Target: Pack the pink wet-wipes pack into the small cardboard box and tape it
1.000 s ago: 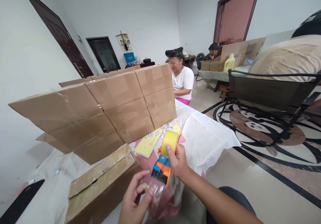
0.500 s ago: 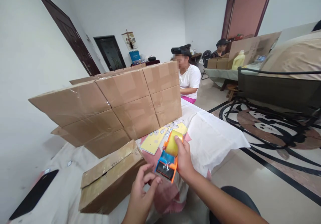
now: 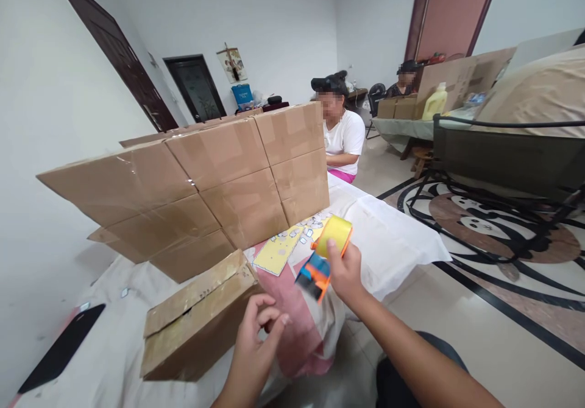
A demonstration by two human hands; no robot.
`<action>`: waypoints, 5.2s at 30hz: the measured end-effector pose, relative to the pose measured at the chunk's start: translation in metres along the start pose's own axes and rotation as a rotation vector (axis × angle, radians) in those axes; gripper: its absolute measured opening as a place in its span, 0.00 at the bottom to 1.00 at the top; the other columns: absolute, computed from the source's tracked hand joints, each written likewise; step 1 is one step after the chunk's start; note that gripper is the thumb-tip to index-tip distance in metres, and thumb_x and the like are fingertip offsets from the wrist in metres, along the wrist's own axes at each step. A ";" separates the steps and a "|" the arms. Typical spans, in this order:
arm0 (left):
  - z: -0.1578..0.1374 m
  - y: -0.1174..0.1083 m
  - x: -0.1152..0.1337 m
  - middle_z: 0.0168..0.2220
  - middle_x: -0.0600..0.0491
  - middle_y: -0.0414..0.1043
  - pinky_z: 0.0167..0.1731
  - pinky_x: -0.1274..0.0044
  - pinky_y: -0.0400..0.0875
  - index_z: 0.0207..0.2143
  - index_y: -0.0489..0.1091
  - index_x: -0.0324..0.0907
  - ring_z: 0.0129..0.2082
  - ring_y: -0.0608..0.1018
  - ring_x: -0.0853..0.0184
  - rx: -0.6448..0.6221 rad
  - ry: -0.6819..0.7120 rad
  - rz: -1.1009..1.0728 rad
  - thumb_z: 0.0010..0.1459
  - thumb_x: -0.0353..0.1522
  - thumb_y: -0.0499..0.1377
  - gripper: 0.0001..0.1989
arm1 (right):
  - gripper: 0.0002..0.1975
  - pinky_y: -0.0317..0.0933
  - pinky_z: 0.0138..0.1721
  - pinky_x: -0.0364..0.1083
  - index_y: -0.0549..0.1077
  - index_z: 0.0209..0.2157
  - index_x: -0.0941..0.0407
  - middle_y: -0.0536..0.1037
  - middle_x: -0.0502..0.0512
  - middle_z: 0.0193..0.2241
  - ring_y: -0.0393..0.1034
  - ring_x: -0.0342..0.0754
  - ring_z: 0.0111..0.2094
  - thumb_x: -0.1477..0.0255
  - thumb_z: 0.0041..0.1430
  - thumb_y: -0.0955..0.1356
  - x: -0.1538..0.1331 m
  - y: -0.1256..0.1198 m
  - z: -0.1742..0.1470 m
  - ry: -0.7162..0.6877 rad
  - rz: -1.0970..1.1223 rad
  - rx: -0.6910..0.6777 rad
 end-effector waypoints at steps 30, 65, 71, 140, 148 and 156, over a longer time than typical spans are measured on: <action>0.003 -0.009 0.007 0.29 0.54 0.79 0.37 0.77 0.68 0.36 0.55 0.46 0.33 0.80 0.65 -0.072 -0.029 -0.153 0.56 0.48 0.65 0.23 | 0.13 0.68 0.42 0.55 0.78 0.25 0.54 0.81 0.58 0.24 0.76 0.55 0.31 0.63 0.57 0.67 -0.010 0.002 0.023 -0.575 -0.404 -0.095; 0.019 -0.004 -0.011 0.28 0.57 0.78 0.38 0.77 0.62 0.33 0.51 0.47 0.36 0.81 0.63 -0.105 -0.047 -0.181 0.55 0.47 0.66 0.25 | 0.30 0.64 0.30 0.47 0.64 0.23 0.54 0.72 0.53 0.18 0.72 0.52 0.28 0.38 0.50 0.66 0.106 -0.042 0.062 0.292 -0.267 -0.007; 0.018 -0.013 -0.002 0.30 0.55 0.80 0.40 0.76 0.63 0.33 0.51 0.47 0.37 0.81 0.64 -0.081 -0.017 -0.207 0.57 0.44 0.64 0.23 | 0.19 0.67 0.31 0.48 0.71 0.30 0.57 0.78 0.59 0.25 0.75 0.53 0.28 0.53 0.52 0.67 0.120 -0.035 0.057 0.417 -0.204 -0.105; 0.058 -0.234 -0.012 0.59 0.46 0.71 0.55 0.65 0.69 0.53 0.68 0.45 0.59 0.73 0.52 0.021 -0.026 0.375 0.53 0.41 0.63 0.25 | 0.11 0.59 0.43 0.49 0.67 0.32 0.53 0.70 0.52 0.33 0.65 0.48 0.38 0.65 0.69 0.64 -0.021 0.231 -0.072 -0.186 -0.122 -0.926; 0.064 -0.234 -0.030 0.54 0.46 0.74 0.50 0.67 0.72 0.53 0.71 0.45 0.54 0.77 0.53 -0.087 -0.054 0.256 0.53 0.42 0.64 0.26 | 0.11 0.57 0.48 0.51 0.66 0.31 0.54 0.72 0.52 0.36 0.65 0.50 0.42 0.68 0.70 0.62 -0.015 0.271 -0.086 -0.237 -0.327 -1.090; 0.065 -0.234 -0.038 0.52 0.47 0.75 0.49 0.66 0.72 0.53 0.70 0.44 0.52 0.77 0.54 -0.104 -0.033 0.205 0.54 0.41 0.63 0.24 | 0.09 0.49 0.53 0.56 0.66 0.32 0.54 0.73 0.54 0.43 0.61 0.54 0.49 0.73 0.69 0.61 -0.006 0.286 -0.093 -0.338 -0.543 -1.092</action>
Point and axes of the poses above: each hand's wrist, its own z-axis towards the middle knuckle, its own y-axis out of the palm, x = y × z, the point moved 8 cm from there along z, towards the middle knuckle
